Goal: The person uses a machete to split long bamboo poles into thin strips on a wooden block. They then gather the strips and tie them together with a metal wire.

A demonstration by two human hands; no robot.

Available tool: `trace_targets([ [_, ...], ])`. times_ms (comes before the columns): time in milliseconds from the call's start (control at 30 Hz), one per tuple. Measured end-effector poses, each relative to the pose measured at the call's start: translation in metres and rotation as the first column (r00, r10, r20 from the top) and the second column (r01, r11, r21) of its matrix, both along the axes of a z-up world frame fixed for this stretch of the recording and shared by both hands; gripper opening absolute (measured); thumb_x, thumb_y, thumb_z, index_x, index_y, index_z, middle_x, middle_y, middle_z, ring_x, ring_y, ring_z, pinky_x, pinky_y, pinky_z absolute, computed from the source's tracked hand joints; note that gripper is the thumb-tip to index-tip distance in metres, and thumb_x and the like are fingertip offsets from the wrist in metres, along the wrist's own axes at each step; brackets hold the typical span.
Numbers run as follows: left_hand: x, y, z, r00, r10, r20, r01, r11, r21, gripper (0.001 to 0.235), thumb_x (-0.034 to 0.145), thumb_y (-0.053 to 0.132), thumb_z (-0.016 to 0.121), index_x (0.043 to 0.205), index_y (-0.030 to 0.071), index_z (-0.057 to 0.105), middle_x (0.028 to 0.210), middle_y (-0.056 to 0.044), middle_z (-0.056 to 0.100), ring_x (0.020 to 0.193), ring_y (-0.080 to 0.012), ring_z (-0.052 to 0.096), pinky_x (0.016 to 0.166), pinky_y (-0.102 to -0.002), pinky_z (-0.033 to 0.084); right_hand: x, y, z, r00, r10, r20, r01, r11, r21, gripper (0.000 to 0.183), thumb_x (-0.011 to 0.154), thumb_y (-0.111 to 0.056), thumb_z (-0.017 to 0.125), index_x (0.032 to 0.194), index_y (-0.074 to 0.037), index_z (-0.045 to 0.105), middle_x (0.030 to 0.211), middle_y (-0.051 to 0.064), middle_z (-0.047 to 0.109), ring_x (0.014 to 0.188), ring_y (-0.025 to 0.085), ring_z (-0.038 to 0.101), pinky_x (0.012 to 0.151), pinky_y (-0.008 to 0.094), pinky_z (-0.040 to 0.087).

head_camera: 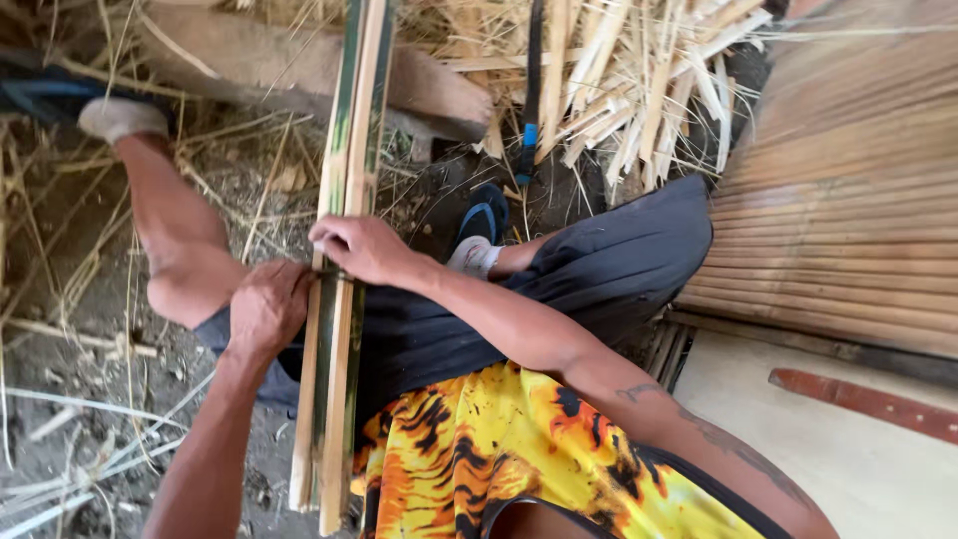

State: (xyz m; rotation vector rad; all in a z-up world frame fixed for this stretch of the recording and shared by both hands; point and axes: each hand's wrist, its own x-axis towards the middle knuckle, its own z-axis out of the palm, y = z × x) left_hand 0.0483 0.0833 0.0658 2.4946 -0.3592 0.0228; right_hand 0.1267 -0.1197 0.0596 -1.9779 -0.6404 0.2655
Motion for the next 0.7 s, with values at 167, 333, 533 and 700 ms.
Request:
trace_targets([
  [167, 0.009, -0.024, 0.016, 0.787, -0.003, -0.616, 0.043, 0.998, 0.050, 0.034, 0.102, 0.034, 0.046, 0.110, 0.009, 0.067, 0.092, -0.021, 0.072, 0.082, -0.0388, 0.071, 0.076, -0.049, 0.056, -0.055, -0.038, 0.038, 0.994, 0.008, 0.112, -0.004, 0.999, -0.031, 0.027, 0.096, -0.028, 0.070, 0.107, -0.004, 0.062, 0.104, 0.015, 0.065, 0.090, 0.029, 0.070, 0.084, 0.041, 0.059],
  [333, 0.021, -0.052, 0.009, 0.735, -0.098, -0.671, 0.100, 0.994, -0.035, 0.043, 0.099, 0.037, 0.045, 0.100, 0.005, 0.073, 0.092, -0.023, 0.072, 0.085, -0.0388, 0.070, 0.081, -0.049, 0.054, -0.074, -0.050, 0.068, 0.996, -0.063, -0.057, 0.038, 0.928, -0.370, 0.046, 0.088, -0.043, 0.074, 0.097, 0.001, 0.063, 0.090, 0.016, 0.068, 0.080, 0.038, 0.069, 0.069, 0.050, 0.056],
  [533, 0.015, -0.036, 0.004, 0.526, -0.152, -0.837, -0.208, 0.931, -0.300, 0.029, 0.104, 0.025, 0.055, 0.101, 0.001, 0.071, 0.087, -0.023, 0.067, 0.074, -0.0325, 0.064, 0.075, -0.045, 0.053, -0.065, -0.037, 0.046, 0.990, 0.116, -0.080, -0.139, 0.882, -0.450, 0.030, 0.094, -0.032, 0.063, 0.096, -0.003, 0.069, 0.086, 0.016, 0.073, 0.066, 0.037, 0.070, 0.059, 0.050, 0.055],
  [700, 0.009, -0.015, 0.037, 0.859, -0.099, -0.502, 0.004, 0.983, -0.186, 0.019, 0.094, 0.017, 0.065, 0.105, 0.003, 0.070, 0.083, -0.015, 0.076, 0.069, -0.0247, 0.075, 0.062, -0.038, 0.057, -0.041, -0.051, 0.013, 0.892, 0.216, -0.397, -0.329, 0.912, -0.243, 0.028, 0.097, -0.025, 0.052, 0.081, -0.007, 0.067, 0.064, 0.014, 0.063, 0.055, 0.030, 0.064, 0.059, 0.047, 0.050],
])
